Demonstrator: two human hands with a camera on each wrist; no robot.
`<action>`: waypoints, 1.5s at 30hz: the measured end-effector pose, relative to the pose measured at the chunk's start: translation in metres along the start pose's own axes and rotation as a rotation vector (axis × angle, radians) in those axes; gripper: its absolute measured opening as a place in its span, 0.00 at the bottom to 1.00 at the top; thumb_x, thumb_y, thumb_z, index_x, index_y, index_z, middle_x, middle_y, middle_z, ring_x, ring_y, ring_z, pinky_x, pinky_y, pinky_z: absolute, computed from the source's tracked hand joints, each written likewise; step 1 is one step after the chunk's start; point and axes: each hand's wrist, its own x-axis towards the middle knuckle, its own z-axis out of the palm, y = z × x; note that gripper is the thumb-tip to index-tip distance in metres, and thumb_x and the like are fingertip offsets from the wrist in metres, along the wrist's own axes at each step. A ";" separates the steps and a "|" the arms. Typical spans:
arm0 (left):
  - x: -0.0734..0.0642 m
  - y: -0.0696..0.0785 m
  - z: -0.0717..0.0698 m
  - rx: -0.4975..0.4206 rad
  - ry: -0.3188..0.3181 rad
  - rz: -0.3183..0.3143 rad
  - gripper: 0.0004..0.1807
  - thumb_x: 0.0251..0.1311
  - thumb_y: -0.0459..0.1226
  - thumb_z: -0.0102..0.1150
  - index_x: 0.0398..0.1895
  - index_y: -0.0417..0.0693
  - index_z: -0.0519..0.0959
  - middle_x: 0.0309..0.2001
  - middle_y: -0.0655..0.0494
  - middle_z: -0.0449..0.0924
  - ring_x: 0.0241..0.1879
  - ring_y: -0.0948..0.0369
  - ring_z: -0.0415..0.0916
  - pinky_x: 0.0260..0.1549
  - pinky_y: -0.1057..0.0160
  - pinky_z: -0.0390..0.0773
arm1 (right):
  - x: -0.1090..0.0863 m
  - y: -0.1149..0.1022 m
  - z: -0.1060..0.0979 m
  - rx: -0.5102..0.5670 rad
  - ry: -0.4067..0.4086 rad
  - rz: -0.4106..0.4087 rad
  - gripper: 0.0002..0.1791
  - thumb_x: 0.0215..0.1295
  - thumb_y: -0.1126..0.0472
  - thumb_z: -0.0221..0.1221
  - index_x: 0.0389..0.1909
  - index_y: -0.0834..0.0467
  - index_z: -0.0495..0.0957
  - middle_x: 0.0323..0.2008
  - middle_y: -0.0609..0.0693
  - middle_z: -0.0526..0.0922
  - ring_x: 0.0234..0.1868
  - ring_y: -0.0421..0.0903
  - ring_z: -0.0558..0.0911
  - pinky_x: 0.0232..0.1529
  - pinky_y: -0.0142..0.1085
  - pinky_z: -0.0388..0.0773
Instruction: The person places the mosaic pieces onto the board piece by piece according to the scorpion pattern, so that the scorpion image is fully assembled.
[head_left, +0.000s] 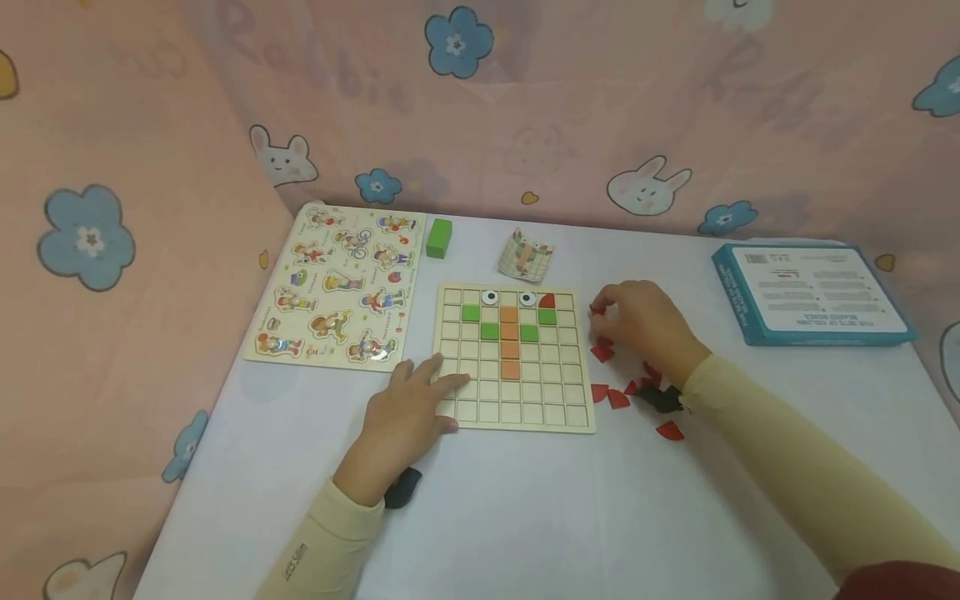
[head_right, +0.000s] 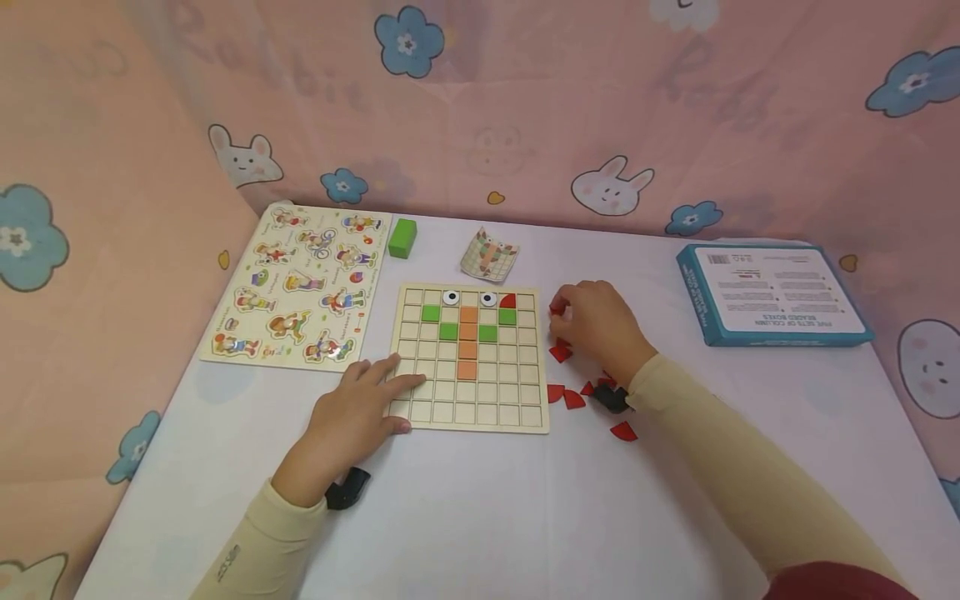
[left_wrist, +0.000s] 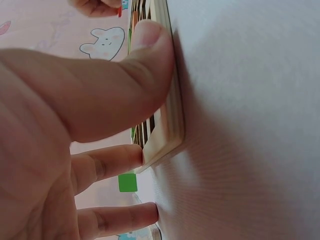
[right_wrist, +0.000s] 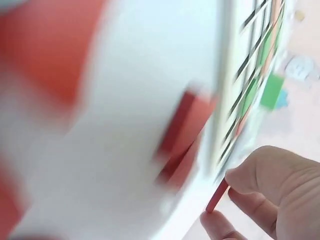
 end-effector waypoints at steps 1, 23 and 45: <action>0.000 0.000 0.000 0.001 -0.001 0.000 0.36 0.57 0.44 0.80 0.71 0.65 0.80 0.78 0.47 0.65 0.75 0.35 0.59 0.43 0.38 0.83 | 0.001 -0.006 0.001 0.007 -0.013 -0.013 0.15 0.65 0.58 0.69 0.51 0.58 0.87 0.42 0.56 0.85 0.55 0.60 0.74 0.63 0.58 0.75; 0.001 -0.001 -0.001 0.009 -0.006 0.007 0.37 0.58 0.45 0.79 0.72 0.65 0.79 0.79 0.47 0.65 0.76 0.35 0.58 0.42 0.38 0.84 | 0.003 -0.024 0.014 -0.098 -0.034 -0.211 0.18 0.74 0.71 0.60 0.59 0.55 0.88 0.55 0.58 0.81 0.54 0.60 0.75 0.55 0.50 0.77; 0.001 -0.001 0.000 0.018 -0.011 0.004 0.37 0.58 0.47 0.79 0.72 0.66 0.78 0.79 0.48 0.65 0.76 0.36 0.58 0.42 0.38 0.84 | -0.034 0.036 0.002 -0.197 -0.089 -0.222 0.20 0.70 0.61 0.69 0.61 0.57 0.86 0.60 0.58 0.83 0.62 0.62 0.75 0.59 0.55 0.80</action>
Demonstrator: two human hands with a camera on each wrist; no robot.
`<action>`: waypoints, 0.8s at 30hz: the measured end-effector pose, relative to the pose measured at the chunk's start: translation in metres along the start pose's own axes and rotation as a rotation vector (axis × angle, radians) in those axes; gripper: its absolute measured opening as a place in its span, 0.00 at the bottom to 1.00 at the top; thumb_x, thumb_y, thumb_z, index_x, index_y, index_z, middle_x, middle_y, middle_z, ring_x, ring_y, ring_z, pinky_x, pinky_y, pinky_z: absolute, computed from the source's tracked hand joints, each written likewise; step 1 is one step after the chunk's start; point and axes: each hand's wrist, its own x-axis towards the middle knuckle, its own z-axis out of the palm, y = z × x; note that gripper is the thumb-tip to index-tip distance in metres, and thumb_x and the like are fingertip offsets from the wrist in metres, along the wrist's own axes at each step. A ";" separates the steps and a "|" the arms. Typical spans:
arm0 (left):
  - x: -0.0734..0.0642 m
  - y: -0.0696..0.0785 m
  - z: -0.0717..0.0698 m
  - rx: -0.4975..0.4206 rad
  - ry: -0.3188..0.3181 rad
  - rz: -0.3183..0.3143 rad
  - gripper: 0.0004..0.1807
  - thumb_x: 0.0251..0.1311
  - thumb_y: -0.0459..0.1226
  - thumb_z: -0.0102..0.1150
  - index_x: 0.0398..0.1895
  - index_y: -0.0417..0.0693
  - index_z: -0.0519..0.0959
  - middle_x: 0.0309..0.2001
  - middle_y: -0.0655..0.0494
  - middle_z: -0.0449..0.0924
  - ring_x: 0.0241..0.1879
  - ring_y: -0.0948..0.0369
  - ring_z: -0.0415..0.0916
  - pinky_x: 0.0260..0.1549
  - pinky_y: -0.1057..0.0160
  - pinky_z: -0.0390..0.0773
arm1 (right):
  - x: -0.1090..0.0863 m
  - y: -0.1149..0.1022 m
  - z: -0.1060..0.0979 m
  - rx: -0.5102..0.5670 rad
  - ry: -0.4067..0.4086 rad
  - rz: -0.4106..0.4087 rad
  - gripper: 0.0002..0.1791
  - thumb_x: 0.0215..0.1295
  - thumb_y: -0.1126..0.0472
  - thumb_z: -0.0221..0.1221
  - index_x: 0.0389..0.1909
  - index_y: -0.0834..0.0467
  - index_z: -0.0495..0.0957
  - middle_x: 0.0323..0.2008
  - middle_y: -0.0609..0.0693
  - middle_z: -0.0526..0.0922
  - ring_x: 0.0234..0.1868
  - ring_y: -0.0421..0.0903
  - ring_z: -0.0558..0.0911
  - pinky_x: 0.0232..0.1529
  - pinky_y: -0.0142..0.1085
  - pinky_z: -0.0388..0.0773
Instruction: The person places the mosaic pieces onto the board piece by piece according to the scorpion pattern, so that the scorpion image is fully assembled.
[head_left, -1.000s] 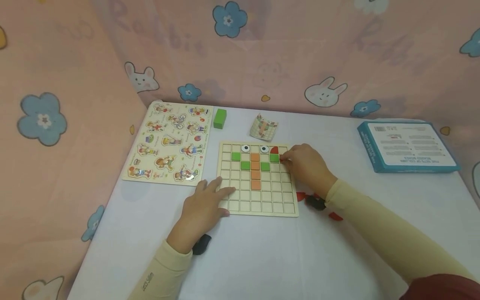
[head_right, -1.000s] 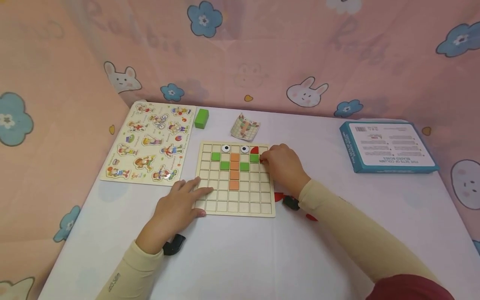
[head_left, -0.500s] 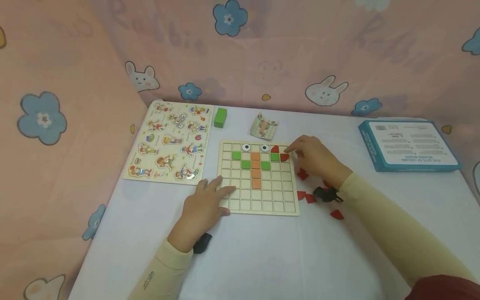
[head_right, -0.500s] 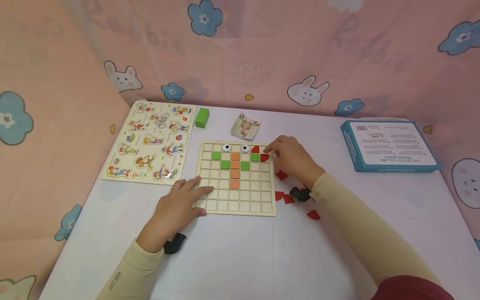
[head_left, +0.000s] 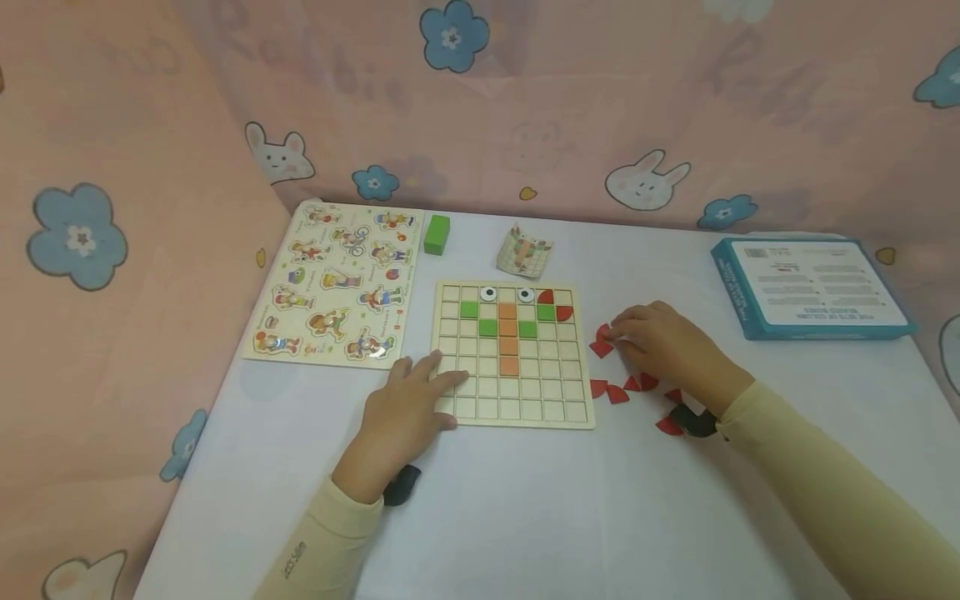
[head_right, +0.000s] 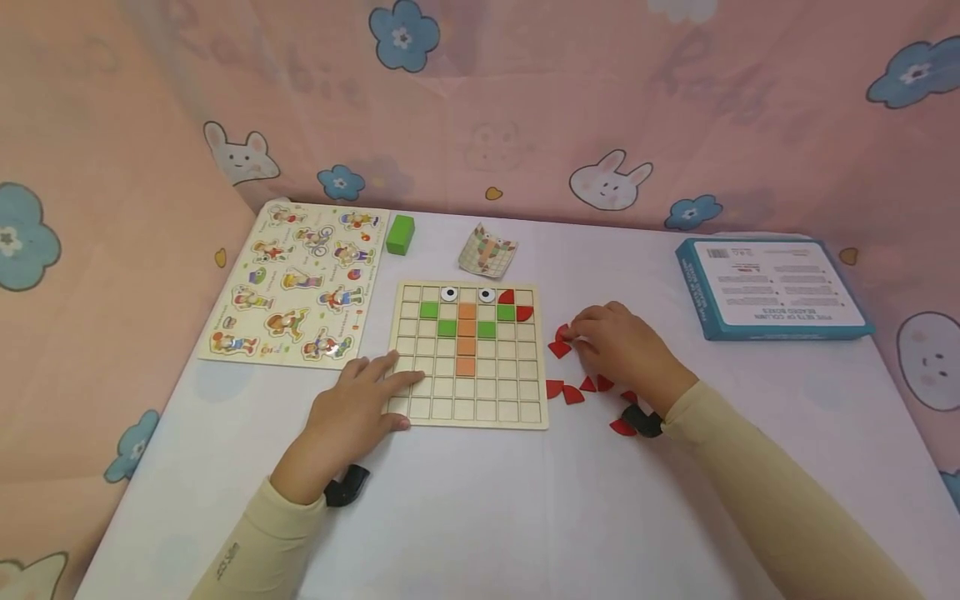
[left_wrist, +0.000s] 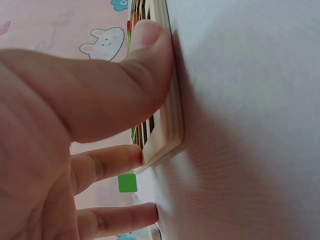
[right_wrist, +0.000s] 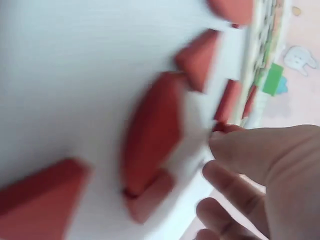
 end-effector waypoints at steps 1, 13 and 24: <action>0.000 0.000 0.000 0.001 -0.001 0.000 0.37 0.58 0.47 0.78 0.72 0.66 0.78 0.79 0.48 0.65 0.76 0.36 0.58 0.42 0.38 0.84 | -0.001 0.002 0.001 -0.031 0.011 -0.009 0.21 0.68 0.60 0.70 0.61 0.57 0.86 0.61 0.58 0.83 0.61 0.61 0.76 0.60 0.54 0.80; 0.000 0.001 -0.001 -0.009 -0.004 -0.008 0.37 0.57 0.46 0.79 0.72 0.66 0.79 0.79 0.48 0.65 0.76 0.36 0.58 0.42 0.38 0.84 | 0.001 0.007 0.003 -0.090 0.039 0.014 0.24 0.65 0.63 0.74 0.62 0.59 0.85 0.59 0.56 0.86 0.59 0.58 0.77 0.59 0.52 0.81; -0.001 0.001 -0.001 -0.019 0.001 -0.005 0.37 0.57 0.45 0.79 0.72 0.65 0.79 0.79 0.48 0.65 0.76 0.36 0.58 0.43 0.38 0.83 | 0.001 0.008 0.006 -0.105 0.095 -0.017 0.22 0.63 0.65 0.75 0.58 0.60 0.86 0.54 0.56 0.87 0.53 0.56 0.79 0.57 0.51 0.81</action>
